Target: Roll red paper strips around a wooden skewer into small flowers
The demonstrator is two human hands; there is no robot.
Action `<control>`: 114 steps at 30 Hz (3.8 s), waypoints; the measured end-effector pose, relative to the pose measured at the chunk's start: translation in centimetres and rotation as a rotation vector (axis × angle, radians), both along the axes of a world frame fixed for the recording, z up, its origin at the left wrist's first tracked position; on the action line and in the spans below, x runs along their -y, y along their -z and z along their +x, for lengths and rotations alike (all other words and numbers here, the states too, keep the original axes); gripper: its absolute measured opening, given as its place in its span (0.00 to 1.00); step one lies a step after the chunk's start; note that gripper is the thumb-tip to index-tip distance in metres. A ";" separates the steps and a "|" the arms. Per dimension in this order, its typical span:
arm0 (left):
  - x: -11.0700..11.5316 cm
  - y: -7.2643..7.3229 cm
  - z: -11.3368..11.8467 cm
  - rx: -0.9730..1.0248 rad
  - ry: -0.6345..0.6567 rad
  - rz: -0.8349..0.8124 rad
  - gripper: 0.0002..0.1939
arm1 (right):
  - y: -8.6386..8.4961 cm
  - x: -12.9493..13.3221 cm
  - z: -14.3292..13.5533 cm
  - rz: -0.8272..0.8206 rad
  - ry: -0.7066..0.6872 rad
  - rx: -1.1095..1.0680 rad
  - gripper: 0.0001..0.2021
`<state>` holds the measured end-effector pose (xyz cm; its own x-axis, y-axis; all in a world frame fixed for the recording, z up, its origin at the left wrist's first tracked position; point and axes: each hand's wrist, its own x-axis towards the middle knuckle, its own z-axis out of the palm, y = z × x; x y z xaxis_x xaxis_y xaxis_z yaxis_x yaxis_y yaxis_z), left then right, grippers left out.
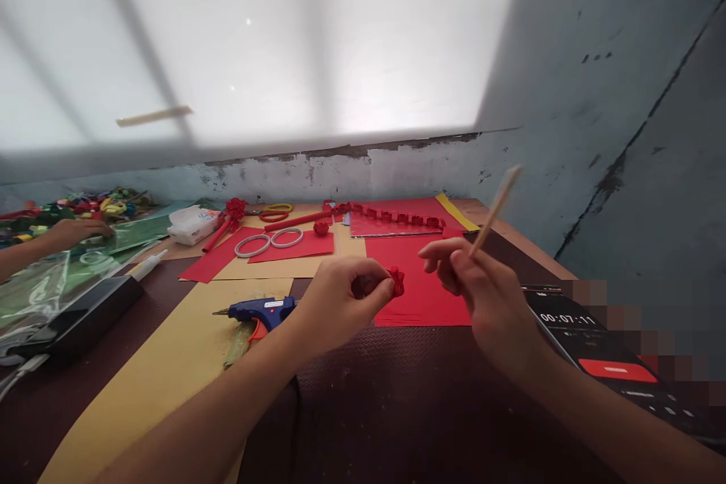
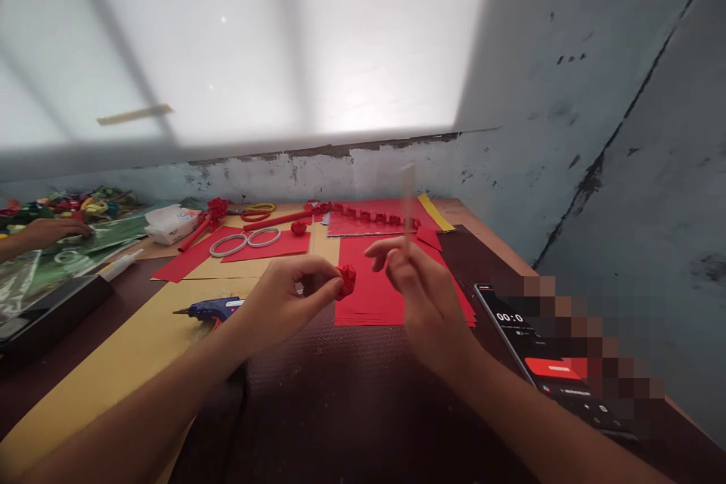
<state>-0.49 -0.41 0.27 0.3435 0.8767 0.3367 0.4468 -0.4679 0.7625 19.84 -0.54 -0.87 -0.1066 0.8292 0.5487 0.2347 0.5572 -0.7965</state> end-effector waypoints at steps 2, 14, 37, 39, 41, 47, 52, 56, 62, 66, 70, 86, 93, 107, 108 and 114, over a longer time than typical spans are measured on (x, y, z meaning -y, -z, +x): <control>0.0 0.2 0.0 -0.071 0.000 0.077 0.07 | -0.3 -0.4 0.3 -0.018 0.039 -0.141 0.18; -0.1 0.1 -0.1 -0.109 0.128 -0.027 0.11 | 0.6 -1.8 0.0 -0.342 -0.144 -0.304 0.13; -0.5 0.4 -0.1 -0.004 0.175 -0.211 0.13 | 0.9 -1.9 -0.3 -0.383 -0.174 -0.118 0.15; -0.4 0.3 -0.1 -0.025 0.172 -0.197 0.13 | 0.8 -1.8 -0.3 -0.390 -0.177 -0.102 0.15; -0.4 0.3 -0.2 -0.042 0.170 -0.181 0.12 | 0.8 -1.8 -0.3 -0.395 -0.182 -0.091 0.15; -0.5 0.4 -0.5 -0.034 0.173 -0.208 0.11 | 0.8 -1.7 -0.5 -0.449 -0.230 -0.106 0.16; -0.5 0.0 -0.6 0.027 0.208 -0.277 0.10 | 0.6 -1.6 -0.5 -0.474 -0.271 -0.116 0.17; -0.4 -0.2 -0.6 0.065 0.231 -0.345 0.10 | 0.6 -1.7 -0.4 -0.477 -0.291 -0.120 0.18; -0.5 -0.1 -0.7 0.066 0.244 -0.356 0.10 | 1.0 -2.0 -0.2 -0.500 -0.340 -0.172 0.18; -0.4 -0.3 -0.7 0.066 0.245 -0.362 0.10 | 1.1 -2.0 -0.2 -0.510 -0.372 -0.207 0.18; -0.3 -0.4 -0.6 0.071 0.249 -0.384 0.10 | 1.2 -2.1 -0.4 -0.511 -0.362 -0.193 0.19; -1.2 0.0 -0.8 0.219 0.103 -0.296 0.08 | 0.6 0.7 -1.6 0.167 0.028 0.368 0.04; -1.0 0.0 -0.8 0.244 0.118 -0.292 0.08 | 0.9 0.6 -1.5 0.316 0.081 0.406 0.04; -0.6 0.3 0.0 0.367 0.066 -0.348 0.07 | 1.3 0.8 -1.6 0.521 0.196 0.409 0.07; -0.5 0.2 0.1 0.372 0.059 -0.357 0.07 | 1.3 0.8 -1.6 0.534 0.202 0.413 0.08; -0.3 -0.2 0.1 0.377 0.035 -0.400 0.07 | 1.2 0.8 -1.5 0.588 0.234 0.432 0.10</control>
